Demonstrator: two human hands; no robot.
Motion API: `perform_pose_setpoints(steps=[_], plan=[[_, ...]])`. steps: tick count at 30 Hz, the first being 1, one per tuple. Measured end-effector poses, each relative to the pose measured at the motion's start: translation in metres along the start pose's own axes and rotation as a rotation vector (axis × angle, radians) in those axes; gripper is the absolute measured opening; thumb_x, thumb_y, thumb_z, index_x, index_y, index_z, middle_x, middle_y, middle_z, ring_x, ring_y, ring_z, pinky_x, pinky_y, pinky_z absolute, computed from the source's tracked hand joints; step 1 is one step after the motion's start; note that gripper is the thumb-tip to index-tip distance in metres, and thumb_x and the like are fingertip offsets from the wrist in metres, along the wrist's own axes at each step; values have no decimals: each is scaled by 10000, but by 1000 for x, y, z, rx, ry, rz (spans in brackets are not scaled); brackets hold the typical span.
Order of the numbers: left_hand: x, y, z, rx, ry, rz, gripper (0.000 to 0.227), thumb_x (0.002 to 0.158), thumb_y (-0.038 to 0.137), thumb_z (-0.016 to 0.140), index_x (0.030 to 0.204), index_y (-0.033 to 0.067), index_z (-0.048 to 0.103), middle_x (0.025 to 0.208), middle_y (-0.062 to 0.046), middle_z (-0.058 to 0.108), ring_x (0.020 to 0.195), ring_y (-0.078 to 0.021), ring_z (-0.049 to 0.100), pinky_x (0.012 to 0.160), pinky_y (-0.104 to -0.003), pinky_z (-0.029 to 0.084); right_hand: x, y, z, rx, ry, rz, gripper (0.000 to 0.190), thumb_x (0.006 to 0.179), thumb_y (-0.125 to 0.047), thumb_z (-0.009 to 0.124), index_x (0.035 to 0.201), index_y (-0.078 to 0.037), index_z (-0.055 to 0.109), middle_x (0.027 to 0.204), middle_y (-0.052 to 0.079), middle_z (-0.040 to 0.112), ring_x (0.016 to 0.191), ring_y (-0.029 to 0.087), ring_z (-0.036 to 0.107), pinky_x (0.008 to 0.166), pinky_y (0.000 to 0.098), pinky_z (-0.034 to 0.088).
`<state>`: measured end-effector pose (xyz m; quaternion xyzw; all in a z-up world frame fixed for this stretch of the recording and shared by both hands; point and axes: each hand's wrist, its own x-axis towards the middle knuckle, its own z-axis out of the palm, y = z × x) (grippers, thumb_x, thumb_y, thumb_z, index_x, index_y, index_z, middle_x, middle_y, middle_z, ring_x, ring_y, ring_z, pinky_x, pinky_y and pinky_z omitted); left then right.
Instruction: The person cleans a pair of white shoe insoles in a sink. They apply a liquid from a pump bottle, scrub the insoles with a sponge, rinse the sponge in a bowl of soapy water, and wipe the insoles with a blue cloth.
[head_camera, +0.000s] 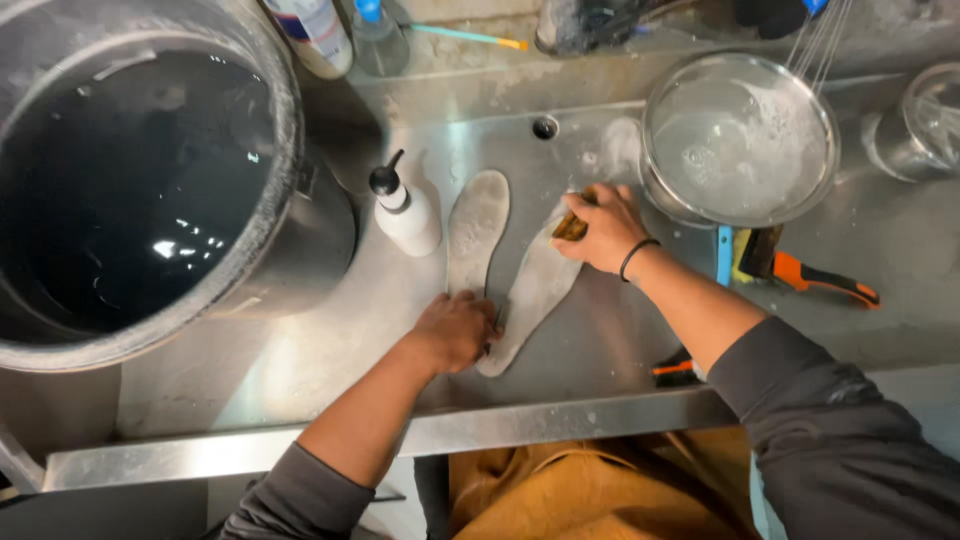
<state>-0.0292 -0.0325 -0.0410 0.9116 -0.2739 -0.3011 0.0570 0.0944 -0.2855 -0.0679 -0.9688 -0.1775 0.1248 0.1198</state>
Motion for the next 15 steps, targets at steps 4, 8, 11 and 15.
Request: perform_pose_setpoints(steps=[4,8,11,15], plan=[[1,1,6,-26,-2,4,248,830,355,638,1043,267,731,1143,42,623,1131,-256,542,902,-430,468,-28,-23,34,-31,520,-205,699,546,-497,819,1146,-161,694,1055,148,536,985,378,527,861,456,455],[-2,1,-2,-12,8,16,269,799,340,675,1040,235,736,1153,32,623,1134,-266,537,903,-447,463,-45,-45,18,111,-302,-87,870,698,-704,678,1406,-224,522,1469,142,393,1369,449,318,1145,483,311],[-7,9,6,-36,-26,11,277,816,338,659,1053,216,732,1170,16,623,1141,-275,538,911,-447,462,-30,-18,7,26,-191,11,833,754,-642,664,1422,-166,518,1421,165,423,1297,430,373,1091,464,347],[-5,4,-7,-27,-9,22,285,802,349,673,1059,238,730,1168,23,626,1142,-288,540,922,-457,465,-26,-35,23,-3,104,-24,791,695,-570,730,1358,-168,571,1329,146,457,1221,381,400,1041,432,347]])
